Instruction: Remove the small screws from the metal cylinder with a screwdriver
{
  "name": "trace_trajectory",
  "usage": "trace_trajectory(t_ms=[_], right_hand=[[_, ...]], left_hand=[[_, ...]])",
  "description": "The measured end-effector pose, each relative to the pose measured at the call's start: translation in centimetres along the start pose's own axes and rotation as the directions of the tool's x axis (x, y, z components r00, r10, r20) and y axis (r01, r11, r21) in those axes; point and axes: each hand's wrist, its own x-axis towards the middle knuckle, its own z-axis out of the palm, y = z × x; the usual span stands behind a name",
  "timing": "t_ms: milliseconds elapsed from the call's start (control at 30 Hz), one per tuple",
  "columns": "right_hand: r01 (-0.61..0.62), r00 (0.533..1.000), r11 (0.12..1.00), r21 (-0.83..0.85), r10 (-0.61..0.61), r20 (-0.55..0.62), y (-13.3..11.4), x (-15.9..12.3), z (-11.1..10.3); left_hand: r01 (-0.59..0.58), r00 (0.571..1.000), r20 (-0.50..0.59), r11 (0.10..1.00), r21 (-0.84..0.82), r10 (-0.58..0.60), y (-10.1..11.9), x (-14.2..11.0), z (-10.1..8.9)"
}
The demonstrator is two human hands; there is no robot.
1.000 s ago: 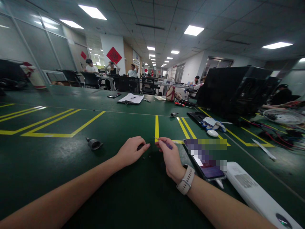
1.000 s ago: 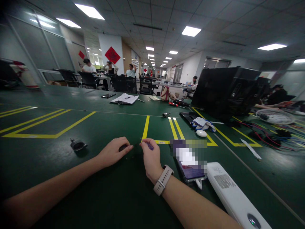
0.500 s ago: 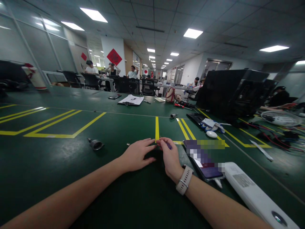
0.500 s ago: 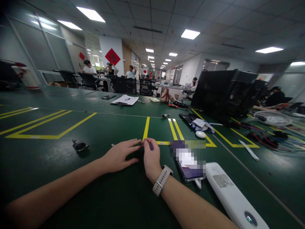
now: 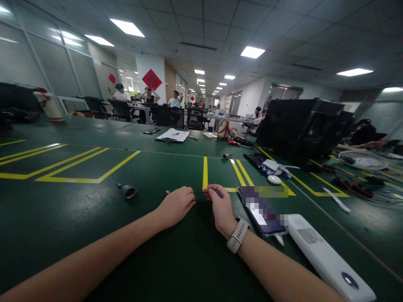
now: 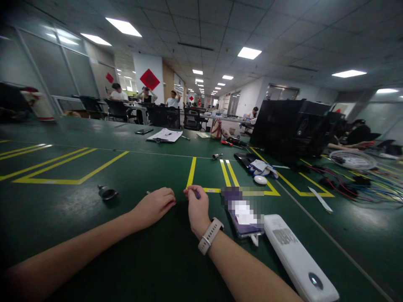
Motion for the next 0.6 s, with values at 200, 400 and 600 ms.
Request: trace_trajectory(t_ms=[200, 400, 600], right_hand=[[-0.016, 1.000, 1.000, -0.026, 0.016, 0.023, -0.2, -0.1, -0.1], [-0.046, 0.997, 0.998, -0.048, 0.049, 0.062, -0.3, -0.3, -0.3], [-0.048, 0.995, 0.997, -0.068, 0.054, 0.082, -0.4, -0.3, -0.2]], left_hand=[[0.057, 0.995, 0.080, 0.998, -0.002, -0.056, 0.0, -3.7, -1.5], [0.109, 0.990, 0.087, 0.994, -0.021, -0.107, -2.6, -9.4, -3.2], [0.246, 0.969, -0.033, 0.969, 0.003, -0.245, -5.9, -13.0, -3.8]])
